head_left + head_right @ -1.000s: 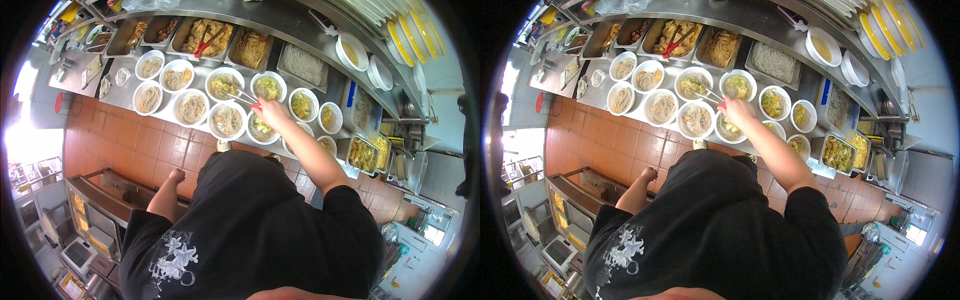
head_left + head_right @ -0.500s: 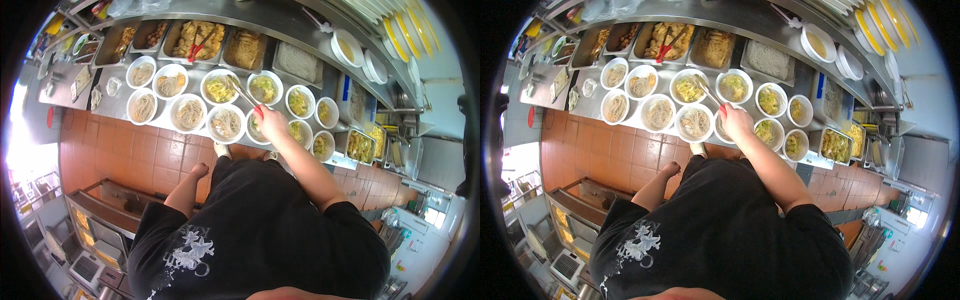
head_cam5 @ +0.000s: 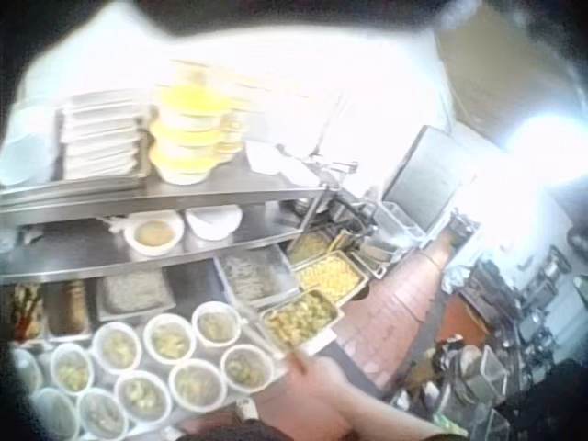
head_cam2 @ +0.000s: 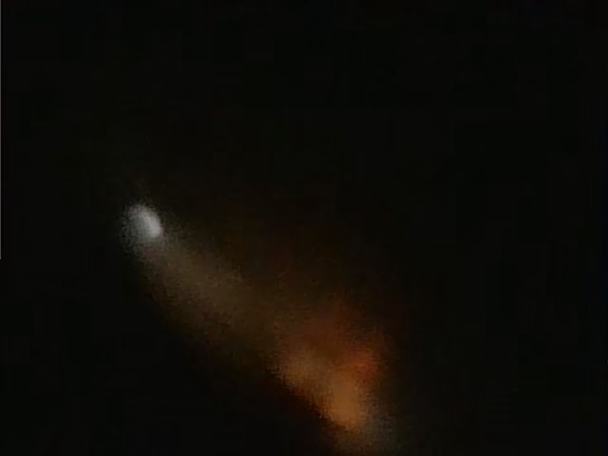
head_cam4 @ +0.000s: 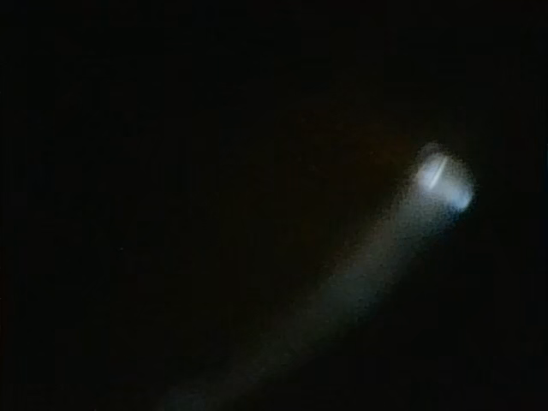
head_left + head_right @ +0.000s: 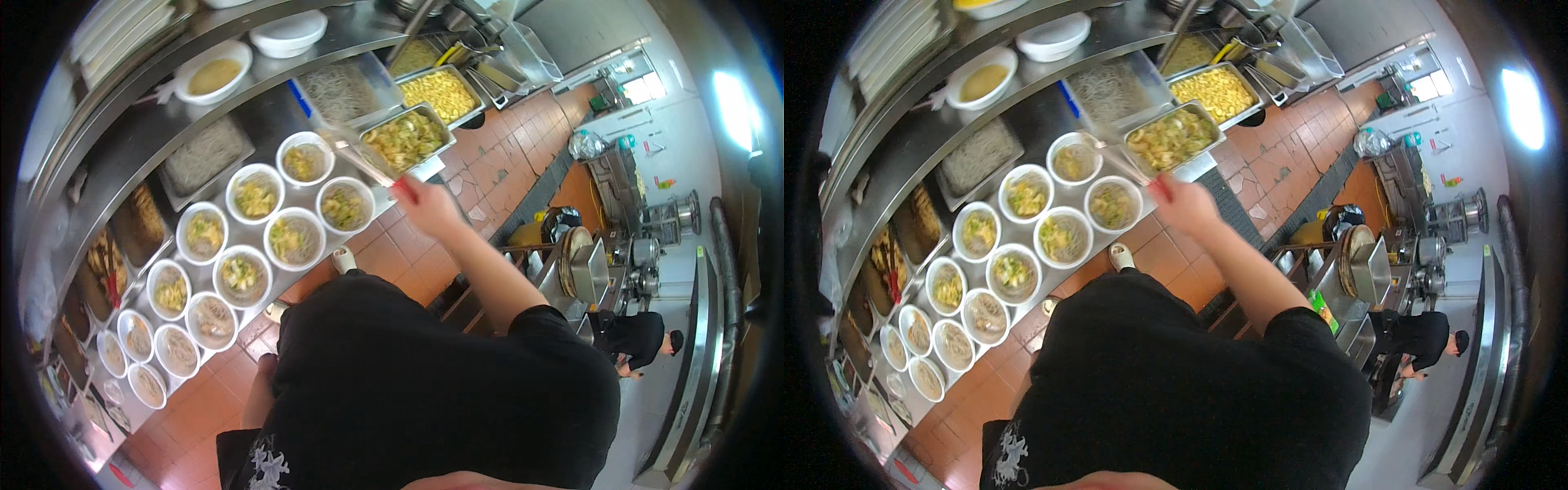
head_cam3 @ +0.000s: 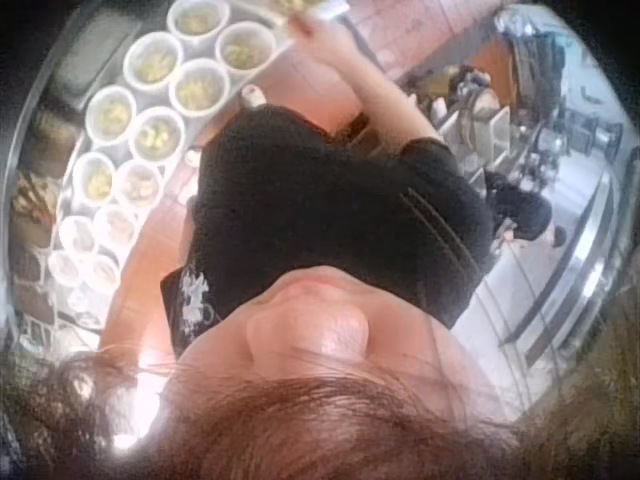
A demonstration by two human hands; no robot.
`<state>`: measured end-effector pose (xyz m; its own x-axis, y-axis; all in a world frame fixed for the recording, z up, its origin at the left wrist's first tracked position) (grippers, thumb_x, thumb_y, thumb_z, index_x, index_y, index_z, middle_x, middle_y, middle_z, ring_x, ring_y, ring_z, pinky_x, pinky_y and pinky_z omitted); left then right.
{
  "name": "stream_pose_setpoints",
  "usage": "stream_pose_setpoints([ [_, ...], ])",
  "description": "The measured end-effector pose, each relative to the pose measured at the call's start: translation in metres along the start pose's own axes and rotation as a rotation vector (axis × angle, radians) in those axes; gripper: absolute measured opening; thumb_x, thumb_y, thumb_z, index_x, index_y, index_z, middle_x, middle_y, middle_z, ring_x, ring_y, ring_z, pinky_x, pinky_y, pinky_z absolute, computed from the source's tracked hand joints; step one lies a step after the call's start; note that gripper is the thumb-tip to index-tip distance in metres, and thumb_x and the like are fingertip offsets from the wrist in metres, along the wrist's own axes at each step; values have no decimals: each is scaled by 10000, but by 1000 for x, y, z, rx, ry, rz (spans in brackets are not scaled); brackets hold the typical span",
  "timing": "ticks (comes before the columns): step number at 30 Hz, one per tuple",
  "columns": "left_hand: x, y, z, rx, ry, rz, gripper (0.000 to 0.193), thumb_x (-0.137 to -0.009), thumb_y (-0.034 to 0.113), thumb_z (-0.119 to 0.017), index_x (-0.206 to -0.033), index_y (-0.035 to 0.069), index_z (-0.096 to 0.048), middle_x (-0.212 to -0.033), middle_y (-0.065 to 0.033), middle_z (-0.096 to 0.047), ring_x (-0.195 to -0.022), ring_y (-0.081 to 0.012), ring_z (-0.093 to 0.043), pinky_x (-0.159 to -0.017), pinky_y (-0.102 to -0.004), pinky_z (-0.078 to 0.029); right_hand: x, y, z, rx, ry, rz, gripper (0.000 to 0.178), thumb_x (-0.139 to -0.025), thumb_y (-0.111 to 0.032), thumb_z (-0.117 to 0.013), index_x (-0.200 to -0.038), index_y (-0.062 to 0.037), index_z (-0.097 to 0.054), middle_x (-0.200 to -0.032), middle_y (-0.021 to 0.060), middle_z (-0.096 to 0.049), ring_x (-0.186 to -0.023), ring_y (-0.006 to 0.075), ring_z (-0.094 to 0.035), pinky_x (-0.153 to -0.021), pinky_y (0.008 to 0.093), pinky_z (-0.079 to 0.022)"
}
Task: The person assembles multiple noodle bowls by placing noodles and toppings into white bowls arranged on a stainless steel counter. They use tongs to add toppings from metal trays and handle noodles by hand, moving between bowls in a repetitive sequence.
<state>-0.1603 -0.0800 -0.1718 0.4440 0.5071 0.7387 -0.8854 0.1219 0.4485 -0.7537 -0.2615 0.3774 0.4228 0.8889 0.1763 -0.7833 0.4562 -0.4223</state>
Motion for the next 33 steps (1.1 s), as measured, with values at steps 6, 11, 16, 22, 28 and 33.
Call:
stream_pose_setpoints([
  [6,-25,49,15,231,113,192,328,-950,293,-577,-937,35,-779,-1036,-223,-762,-963,-411,-721,-838,-484,-579,-55,160,117,390,-26,-58,494,-981,-581,-611,-979,-98,-714,-878,170,-739,-855,390,-721,-750,513,-563],
  [11,-47,132,35,-340,-6,-239,331,-954,294,-564,-930,36,-771,-989,-233,-758,-941,-415,-721,-818,-478,-584,-149,203,150,501,-110,267,513,-955,-604,-628,-1004,-105,-738,-902,180,-744,-879,380,-725,-769,511,-566],
  [16,-20,134,50,218,67,235,345,-949,315,-579,-942,30,-774,-1001,-235,-759,-953,-402,-725,-825,-470,-582,-249,245,137,447,-410,418,462,-959,-543,-664,-1072,-109,-774,-933,195,-747,-889,375,-716,-802,462,-552],
  [22,37,147,36,340,95,392,365,-943,340,-597,-957,23,-778,-1015,-238,-760,-967,-387,-730,-833,-462,-580,-319,281,101,377,-559,341,543,-959,-609,-653,-1043,-96,-810,-928,170,-760,-853,309,-717,-779,419,-538],
  [28,64,158,13,384,96,457,389,-937,365,-615,-972,15,-782,-1029,-241,-762,-981,-373,-735,-842,-453,-577,-305,282,75,465,-508,537,536,-942,-643,-652,-1019,-130,-784,-893,159,-748,-870,359,-716,-762,460,-554],
  [33,46,170,23,399,100,458,411,-931,386,-630,-984,9,-785,-1041,-244,-763,-993,-360,-739,-849,-445,-576,-283,293,69,487,-408,532,502,-992,-616,-574,-1057,-147,-739,-880,177,-738,-869,401,-711,-784,513,-561],
])
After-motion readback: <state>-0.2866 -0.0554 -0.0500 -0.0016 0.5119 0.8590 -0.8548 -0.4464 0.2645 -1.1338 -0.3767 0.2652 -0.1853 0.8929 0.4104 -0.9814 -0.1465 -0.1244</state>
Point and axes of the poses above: each hand's wrist, its own x-axis away from the middle knuckle, its own z-axis out of the back of the hand, y = z × x, the point moved 10 cm from there along -x, towards the middle knuckle
